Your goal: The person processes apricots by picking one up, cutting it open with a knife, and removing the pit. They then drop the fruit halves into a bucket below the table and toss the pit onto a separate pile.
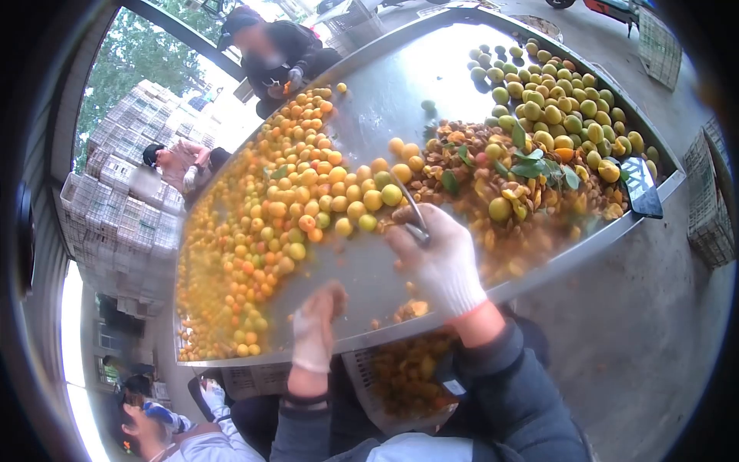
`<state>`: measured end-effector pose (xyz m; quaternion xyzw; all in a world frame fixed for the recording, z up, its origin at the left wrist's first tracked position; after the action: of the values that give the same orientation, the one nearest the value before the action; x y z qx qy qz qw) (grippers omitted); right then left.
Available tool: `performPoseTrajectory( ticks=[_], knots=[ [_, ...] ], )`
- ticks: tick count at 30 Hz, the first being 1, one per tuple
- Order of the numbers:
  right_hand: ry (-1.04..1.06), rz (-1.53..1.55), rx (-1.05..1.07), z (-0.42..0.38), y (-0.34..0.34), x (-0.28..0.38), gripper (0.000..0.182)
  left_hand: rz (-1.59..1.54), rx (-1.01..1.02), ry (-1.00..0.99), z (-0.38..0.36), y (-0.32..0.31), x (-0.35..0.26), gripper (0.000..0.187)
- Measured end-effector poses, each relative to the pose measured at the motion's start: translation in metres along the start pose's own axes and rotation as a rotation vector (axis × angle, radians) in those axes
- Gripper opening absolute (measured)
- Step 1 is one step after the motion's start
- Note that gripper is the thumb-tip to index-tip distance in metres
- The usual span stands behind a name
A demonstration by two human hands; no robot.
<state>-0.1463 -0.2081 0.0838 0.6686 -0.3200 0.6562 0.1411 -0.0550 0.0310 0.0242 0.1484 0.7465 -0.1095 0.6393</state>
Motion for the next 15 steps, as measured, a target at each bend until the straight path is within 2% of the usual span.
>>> performPoseTrajectory(
  ticks=[2,4,5,6,8,10,11,12,14,15],
  knots=[
    [0.032,-0.002,-0.014,0.002,0.0,0.002,0.019,0.244,-0.169,0.019,0.05,-0.005,-0.007,0.032],
    [0.045,0.011,-0.033,0.005,0.0,-0.006,0.017,0.271,-0.22,0.126,0.106,-0.003,0.01,0.032],
    [0.176,-0.083,-0.03,0.008,0.0,-0.014,0.018,0.276,-0.208,0.126,0.14,0.002,0.031,0.032],
    [0.174,-0.083,-0.044,0.009,0.002,-0.015,0.018,0.393,-0.263,0.094,0.173,0.011,0.053,0.034],
    [0.198,-0.106,-0.015,0.009,-0.001,-0.012,0.018,0.507,-0.306,0.059,0.185,-0.003,0.049,0.036],
    [0.199,-0.124,-0.029,0.011,-0.002,-0.011,0.018,1.107,-0.235,-0.066,0.18,-0.025,0.036,0.044],
    [0.184,-0.143,-0.005,0.011,-0.005,-0.011,0.017,1.139,-0.217,-0.027,0.179,-0.029,0.034,0.042],
    [0.167,-0.162,0.024,0.011,-0.007,-0.012,0.017,1.138,-0.211,-0.028,0.175,-0.03,0.03,0.042],
    [0.2,-0.173,0.037,0.011,-0.012,-0.018,0.015,0.384,-0.053,0.214,0.155,-0.031,0.029,0.041],
    [0.191,-0.168,0.069,0.009,-0.015,-0.02,0.014,0.381,-0.059,0.209,0.143,-0.024,0.028,0.041]
  ],
)
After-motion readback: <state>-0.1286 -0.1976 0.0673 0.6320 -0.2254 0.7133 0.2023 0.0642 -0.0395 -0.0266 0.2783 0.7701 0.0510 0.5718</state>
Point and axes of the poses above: each hand's wrist, its own z-axis towards the middle knuckle, its own y-axis out of the back of the hand, x = y × z, the point moved 4 cm from there along z, towards the middle knuckle
